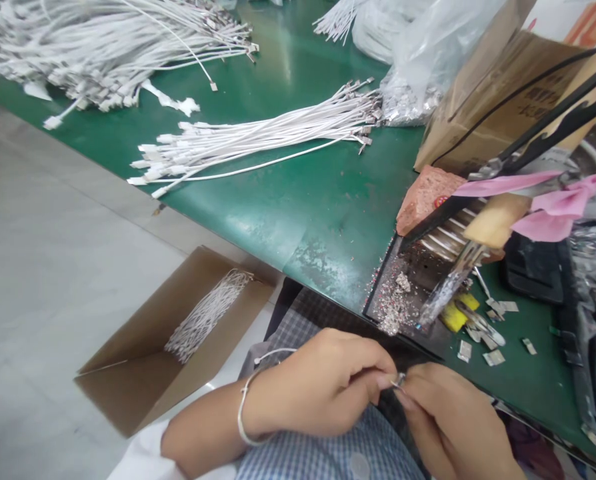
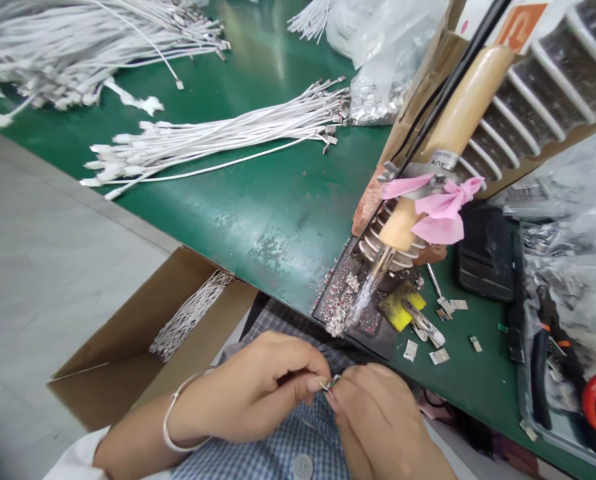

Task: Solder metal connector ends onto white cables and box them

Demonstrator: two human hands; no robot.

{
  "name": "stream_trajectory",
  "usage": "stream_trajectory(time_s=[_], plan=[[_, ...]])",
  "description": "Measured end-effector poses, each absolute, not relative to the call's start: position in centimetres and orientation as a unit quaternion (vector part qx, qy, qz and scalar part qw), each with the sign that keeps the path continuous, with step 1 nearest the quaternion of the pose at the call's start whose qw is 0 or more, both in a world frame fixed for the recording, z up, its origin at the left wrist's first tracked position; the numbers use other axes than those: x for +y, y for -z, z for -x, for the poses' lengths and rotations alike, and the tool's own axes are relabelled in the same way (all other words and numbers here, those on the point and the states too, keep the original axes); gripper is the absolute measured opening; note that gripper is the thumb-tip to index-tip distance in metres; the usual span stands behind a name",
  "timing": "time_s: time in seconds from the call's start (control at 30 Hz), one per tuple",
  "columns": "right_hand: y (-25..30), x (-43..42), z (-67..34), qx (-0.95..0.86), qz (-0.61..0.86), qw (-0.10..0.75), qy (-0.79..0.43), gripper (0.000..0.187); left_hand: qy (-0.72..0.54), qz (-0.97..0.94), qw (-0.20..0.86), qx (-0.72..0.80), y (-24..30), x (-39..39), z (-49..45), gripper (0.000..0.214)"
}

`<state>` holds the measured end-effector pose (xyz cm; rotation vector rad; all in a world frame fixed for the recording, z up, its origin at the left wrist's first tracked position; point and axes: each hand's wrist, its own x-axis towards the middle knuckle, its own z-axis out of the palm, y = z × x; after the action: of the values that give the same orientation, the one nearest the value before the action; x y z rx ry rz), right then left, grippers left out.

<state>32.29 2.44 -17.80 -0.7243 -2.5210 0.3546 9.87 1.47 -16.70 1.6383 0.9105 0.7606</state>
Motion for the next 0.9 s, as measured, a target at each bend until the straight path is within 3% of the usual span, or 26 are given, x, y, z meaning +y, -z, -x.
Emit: stream_trajectory(time_s=[0.23,0.37,0.47,0.67,0.73,0.77,0.8,0.9], plan=[[17.3,3.1,-31.7,-0.909,0.229,0.294,-0.187,0.019,-0.307,-0.658,0.593,0.349,17.3,1.3,-9.7,0.017],[18.0,2.2,-32.9,-0.850,0.289,0.336,-0.285,0.008,-0.335,-0.627,0.607,0.356,17.5,1.2,-9.7,0.017],[18.4,0.8,-34.0,-0.746,0.395,0.434,-0.315,0.010,-0.330,-0.622,0.599,0.381,17.5,1.1,-9.6,0.018],[17.9,2.0,-38.8,-0.579,0.495,0.625,-0.171,0.019,-0.291,-0.587,0.629,0.420,17.7,0.9,-9.3,0.020],[17.7,3.2,-42.4,-0.517,0.615,0.592,-0.062,0.024,-0.272,-0.576,0.638,0.433,17.9,0.8,-9.2,0.022],[17.5,3.7,-44.4,-0.496,0.669,0.554,-0.009,0.011,-0.263,-0.570,0.646,0.434,18.1,0.7,-9.1,0.024],[17.3,4.1,-46.2,-0.478,0.694,0.535,0.063,0.012,-0.254,-0.561,0.657,0.435,18.4,0.6,-9.1,0.027],[16.4,5.2,-50.4,-0.546,0.751,0.363,0.079,0.019,-0.244,-0.504,0.711,0.425,19.2,0.3,-9.3,0.036]])
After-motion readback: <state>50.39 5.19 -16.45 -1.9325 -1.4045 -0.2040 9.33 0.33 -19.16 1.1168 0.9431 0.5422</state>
